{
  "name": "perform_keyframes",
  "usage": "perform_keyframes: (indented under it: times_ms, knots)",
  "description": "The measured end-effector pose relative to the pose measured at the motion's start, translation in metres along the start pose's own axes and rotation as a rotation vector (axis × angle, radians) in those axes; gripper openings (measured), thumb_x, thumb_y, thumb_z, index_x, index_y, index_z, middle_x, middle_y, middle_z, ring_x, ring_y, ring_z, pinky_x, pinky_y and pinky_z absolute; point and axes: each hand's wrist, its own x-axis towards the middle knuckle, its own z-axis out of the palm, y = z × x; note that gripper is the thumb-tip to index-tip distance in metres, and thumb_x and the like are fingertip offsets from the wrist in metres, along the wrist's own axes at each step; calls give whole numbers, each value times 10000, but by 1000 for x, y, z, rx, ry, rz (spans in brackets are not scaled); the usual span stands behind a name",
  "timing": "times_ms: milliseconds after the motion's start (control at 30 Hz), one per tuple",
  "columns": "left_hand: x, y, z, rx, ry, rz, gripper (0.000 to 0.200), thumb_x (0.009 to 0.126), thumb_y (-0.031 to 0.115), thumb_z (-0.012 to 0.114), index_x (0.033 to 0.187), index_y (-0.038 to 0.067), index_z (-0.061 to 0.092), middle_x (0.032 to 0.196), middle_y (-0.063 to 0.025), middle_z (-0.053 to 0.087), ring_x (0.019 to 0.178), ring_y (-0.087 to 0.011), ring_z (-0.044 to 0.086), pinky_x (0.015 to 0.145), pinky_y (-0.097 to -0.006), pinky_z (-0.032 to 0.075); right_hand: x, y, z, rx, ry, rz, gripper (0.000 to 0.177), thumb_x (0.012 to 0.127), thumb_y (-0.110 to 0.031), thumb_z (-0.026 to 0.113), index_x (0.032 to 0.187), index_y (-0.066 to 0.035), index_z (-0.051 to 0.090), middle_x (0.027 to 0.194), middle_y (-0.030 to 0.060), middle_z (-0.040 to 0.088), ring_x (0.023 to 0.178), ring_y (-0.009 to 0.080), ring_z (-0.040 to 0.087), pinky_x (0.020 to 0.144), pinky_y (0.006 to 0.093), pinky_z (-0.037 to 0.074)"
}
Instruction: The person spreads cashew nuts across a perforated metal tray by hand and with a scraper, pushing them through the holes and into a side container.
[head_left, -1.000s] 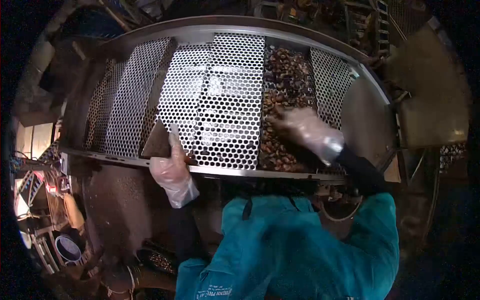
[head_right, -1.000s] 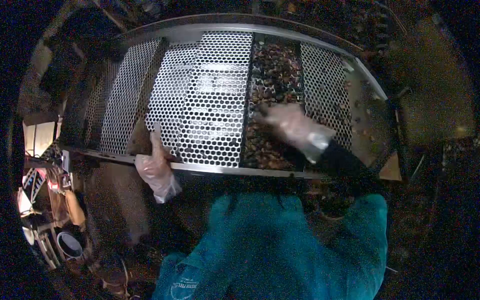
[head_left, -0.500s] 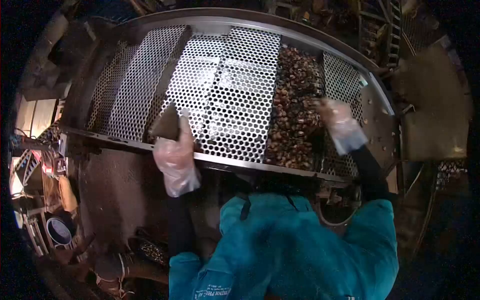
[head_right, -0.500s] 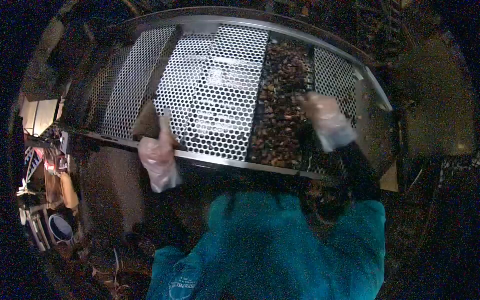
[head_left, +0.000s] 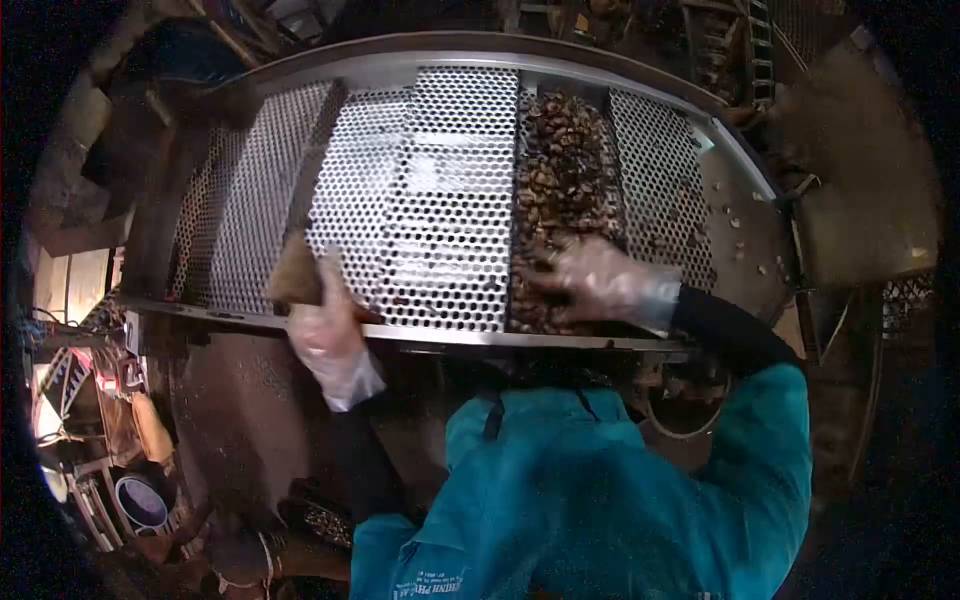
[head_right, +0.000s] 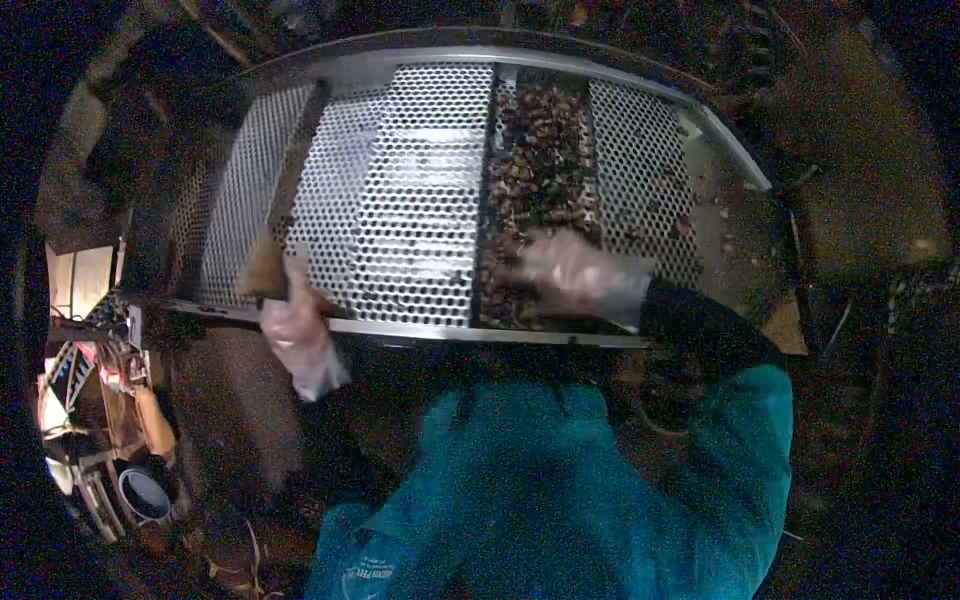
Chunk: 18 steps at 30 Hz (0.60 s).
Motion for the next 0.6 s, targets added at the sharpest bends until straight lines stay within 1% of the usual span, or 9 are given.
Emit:
perform_keyframes:
  times_ms: [67, 100, 133, 200, 267, 367, 433, 500, 600]
  knots:
    - [-16, -25, 13, 358, 129, 474, 459, 918, 355, 784, 1263, 70, 683, 535, 11, 557, 393, -83, 439, 356, -278, 400, 26, -11, -27, -179, -366, 36, 690, 957, -551, 623, 1528, -205, 450, 1512, 186, 454, 1399, 362, 438, 1150, 553, 409]
    - [-21, -32, 15, 398, 145, 513, 512, 925, 343, 780, 1350, 85, 655, 534, 25, 551, 394, -72, 438, 348, -267, 399, 29, 34, 11, -174, -219, 92, 709, 926, -524, 679, 1496, -157, 470, 1438, 168, 494, 1347, 327, 473, 1128, 492, 435]
    - [-15, -34, 11, 367, 136, 509, 479, 935, 327, 769, 1344, 100, 664, 531, 27, 536, 396, -76, 438, 341, -270, 391, 45, 41, -3, 90, -292, 254, 653, 921, -446, 706, 1445, -115, 500, 1362, 150, 536, 1258, 283, 519, 1071, 434, 472]
    - [8, -31, 5, -51, -16, 47, 417, 955, 296, 747, 1333, 131, 684, 527, 31, 506, 399, -84, 436, 327, -277, 374, 78, 52, -35, 603, -312, 642, 543, 910, -291, 758, 1344, -30, 561, 1210, 114, 620, 1080, 196, 611, 957, 317, 546]
    - [13, -28, 1, -62, 11, 2, 395, 962, 289, 739, 1328, 149, 692, 517, 31, 479, 399, -91, 423, 323, -275, 368, 74, 67, -13, 1083, -117, 390, 443, 928, -220, 737, 1287, 0, 598, 1179, 121, 651, 1013, 182, 644, 903, 294, 569]
    - [17, -53, 9, 419, 219, 663, 414, 954, 313, 746, 1333, 155, 691, 495, 26, 444, 393, -100, 386, 331, -262, 377, 51, 97, 51, 1580, 88, -23, 377, 954, -179, 706, 1244, 47, 621, 1179, 149, 674, 942, 198, 689, 870, 301, 590]
    - [25, -59, 4, 321, 135, 552, 373, 981, 279, 711, 1332, 151, 692, 554, -8, 559, 390, -95, 390, 338, -256, 375, 43, 88, 86, 1611, 115, -192, 384, 972, -198, 680, 1243, 66, 617, 1203, 173, 670, 932, 228, 705, 869, 329, 594]
    - [26, -57, 3, -41, 76, 296, 326, 1004, 216, 678, 1319, 134, 700, 650, -55, 699, 390, -87, 395, 341, -256, 364, 27, 44, 70, 1471, 172, 62, 331, 992, -176, 650, 1215, 68, 638, 1190, 178, 676, 920, 230, 712, 823, 325, 608]
    - [7, -25, -10, 292, 83, 423, 444, 980, 150, 689, 1418, 148, 611, 676, -19, 700, 401, -89, 410, 328, -232, 347, 19, 7, 1, 1435, 316, 487, 269, 1022, -142, 604, 1173, 71, 669, 1172, 186, 686, 902, 232, 722, 755, 321, 629]
